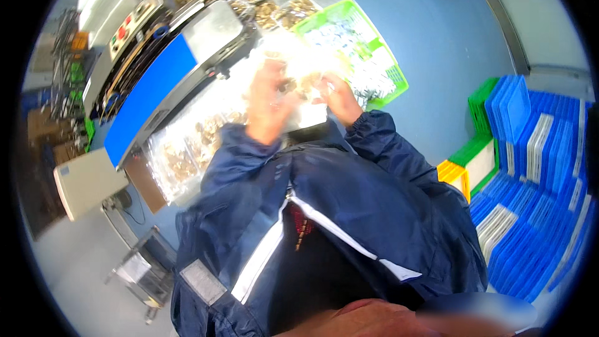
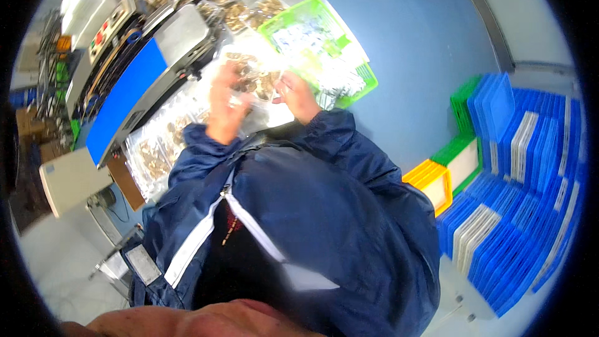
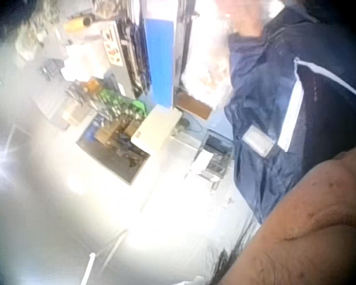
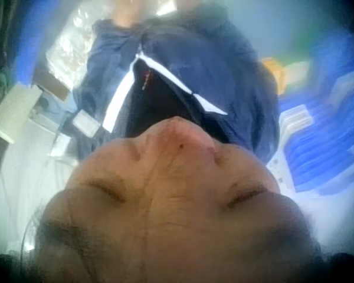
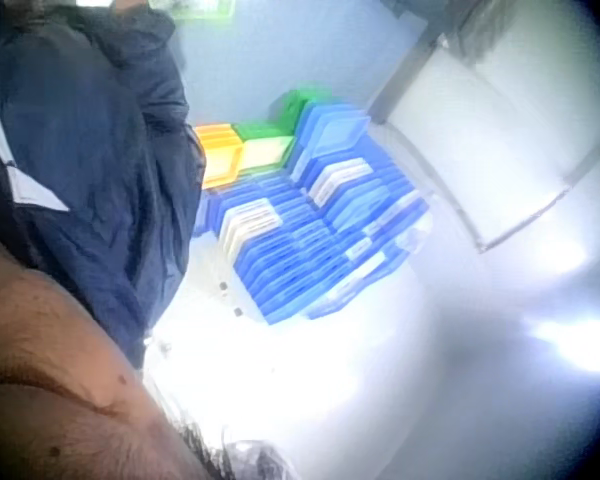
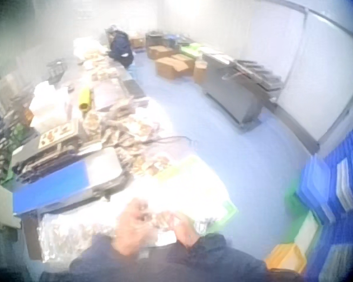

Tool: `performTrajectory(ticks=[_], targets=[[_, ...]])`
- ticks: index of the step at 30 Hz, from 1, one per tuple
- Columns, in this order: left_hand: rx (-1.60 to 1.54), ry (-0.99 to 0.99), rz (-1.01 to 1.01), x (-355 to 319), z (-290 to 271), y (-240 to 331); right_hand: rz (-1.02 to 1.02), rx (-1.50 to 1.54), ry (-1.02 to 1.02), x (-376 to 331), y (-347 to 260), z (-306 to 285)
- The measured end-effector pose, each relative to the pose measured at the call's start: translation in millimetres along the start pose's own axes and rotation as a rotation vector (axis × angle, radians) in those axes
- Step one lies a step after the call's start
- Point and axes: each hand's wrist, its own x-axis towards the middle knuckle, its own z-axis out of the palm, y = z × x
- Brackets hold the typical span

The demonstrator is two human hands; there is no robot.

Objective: The person repeatedly picks small food items from a green basket and places them into clear plastic bags on a table. The filled bags are set aside in a row as the process continues.

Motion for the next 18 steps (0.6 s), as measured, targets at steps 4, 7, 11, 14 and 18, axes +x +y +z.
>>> performTrajectory(ticks=[4,7,11,14,18], targets=[[-0.437,0.072,-0.563,-4.8,-62.3,-40.3,0.010,-0.247,-0.204,-12.7,-3.4,-24.5],[-0.744,-0.179,-0.869,-41.3,-79.2,-71.2,0.078,-0.195,-0.406,-29.7,-17.1,-16.6],[-0.915,-0.011,-0.965,-59.3,-78.6,-81.9,0.278,-0.416,-0.314,14.3,-40.7,-74.0],[-0.995,0.177,-0.997,-51.6,-75.4,-75.5,-0.142,-1.531,0.265,52.7,2.5,-164.8],[-0.961,0.244,-1.043,-63.4,-74.1,-106.2,-0.268,-1.815,0.075,46.6,25.1,-182.4]])
